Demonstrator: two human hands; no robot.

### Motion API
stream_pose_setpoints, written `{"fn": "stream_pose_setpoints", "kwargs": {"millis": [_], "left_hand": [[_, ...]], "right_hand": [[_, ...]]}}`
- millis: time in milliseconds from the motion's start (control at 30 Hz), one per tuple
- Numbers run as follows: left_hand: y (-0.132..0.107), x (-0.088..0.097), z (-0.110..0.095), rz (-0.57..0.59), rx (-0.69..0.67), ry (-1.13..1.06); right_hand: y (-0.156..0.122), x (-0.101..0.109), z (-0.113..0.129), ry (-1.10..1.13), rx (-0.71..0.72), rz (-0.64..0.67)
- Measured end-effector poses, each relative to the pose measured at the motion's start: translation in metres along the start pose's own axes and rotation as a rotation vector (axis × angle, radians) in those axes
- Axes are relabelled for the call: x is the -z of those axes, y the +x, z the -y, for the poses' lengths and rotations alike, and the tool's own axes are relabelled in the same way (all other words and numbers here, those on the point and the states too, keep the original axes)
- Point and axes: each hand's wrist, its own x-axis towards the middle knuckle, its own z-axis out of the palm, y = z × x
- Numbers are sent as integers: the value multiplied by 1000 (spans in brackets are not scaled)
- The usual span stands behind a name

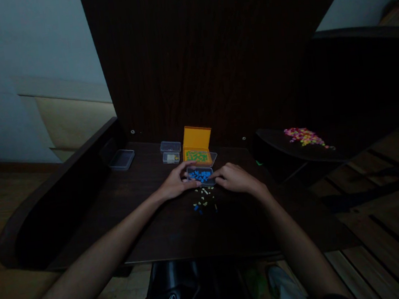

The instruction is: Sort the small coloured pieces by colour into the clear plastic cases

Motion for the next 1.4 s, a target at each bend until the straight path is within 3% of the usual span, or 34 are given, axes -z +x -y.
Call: {"fn": "stream_pose_setpoints", "kwargs": {"millis": [267, 567, 800, 1400], "left_hand": [[0, 1, 0, -2, 0, -1], [-1, 1, -3, -4, 20, 1], [-1, 2, -4, -4, 40, 23], [0, 2, -1, 7, 24, 26]], "right_hand": [[-20, 6, -2, 184, 38, -79], [-37, -22, 0, 196, 176, 152], [-42, -43, -2, 246, 220, 150], [-35, -43, 7, 264, 206, 126]]}}
